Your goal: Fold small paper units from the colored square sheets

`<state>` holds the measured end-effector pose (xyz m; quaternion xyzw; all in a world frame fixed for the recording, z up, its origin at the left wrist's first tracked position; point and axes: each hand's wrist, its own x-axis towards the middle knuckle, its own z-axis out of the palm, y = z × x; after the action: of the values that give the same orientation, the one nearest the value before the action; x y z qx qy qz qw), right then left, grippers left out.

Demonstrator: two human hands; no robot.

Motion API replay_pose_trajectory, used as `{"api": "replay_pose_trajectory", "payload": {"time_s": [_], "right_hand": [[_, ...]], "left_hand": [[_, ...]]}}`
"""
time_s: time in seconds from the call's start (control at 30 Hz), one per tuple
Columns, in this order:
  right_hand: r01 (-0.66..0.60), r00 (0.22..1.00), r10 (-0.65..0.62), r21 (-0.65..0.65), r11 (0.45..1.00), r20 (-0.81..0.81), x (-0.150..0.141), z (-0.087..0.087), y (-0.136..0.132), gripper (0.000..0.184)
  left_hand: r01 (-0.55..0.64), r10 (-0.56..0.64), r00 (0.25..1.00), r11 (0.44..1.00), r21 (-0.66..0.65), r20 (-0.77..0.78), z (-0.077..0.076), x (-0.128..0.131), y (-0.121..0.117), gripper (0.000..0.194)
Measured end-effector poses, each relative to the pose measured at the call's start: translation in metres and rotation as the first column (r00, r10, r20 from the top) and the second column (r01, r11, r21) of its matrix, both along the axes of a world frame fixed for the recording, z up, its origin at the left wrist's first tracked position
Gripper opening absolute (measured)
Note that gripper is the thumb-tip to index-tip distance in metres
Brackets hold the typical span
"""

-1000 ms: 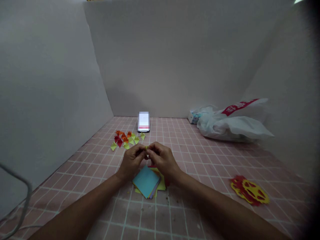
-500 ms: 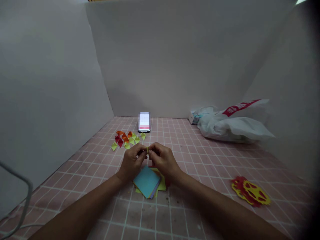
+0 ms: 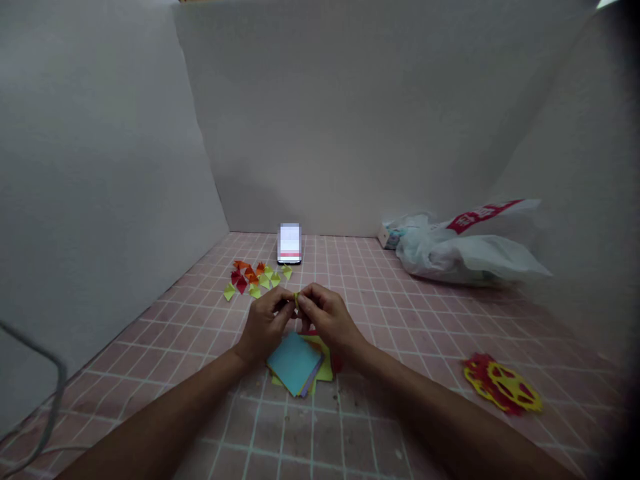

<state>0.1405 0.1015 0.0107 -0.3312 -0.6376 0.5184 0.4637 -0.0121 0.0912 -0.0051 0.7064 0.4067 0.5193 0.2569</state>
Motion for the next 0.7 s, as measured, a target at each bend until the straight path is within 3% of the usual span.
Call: {"api": "replay_pose_trajectory", "payload": {"time_s": [0.7], "right_hand": [[-0.049, 0.998, 0.048, -0.021, 0.999, -0.04, 0.0001, -0.0001, 0.0019, 0.016]], "left_hand": [[0.011, -0.011, 1.0, 1.0, 0.0, 0.025, -0.005, -0.0025, 0.0017, 0.01]]}}
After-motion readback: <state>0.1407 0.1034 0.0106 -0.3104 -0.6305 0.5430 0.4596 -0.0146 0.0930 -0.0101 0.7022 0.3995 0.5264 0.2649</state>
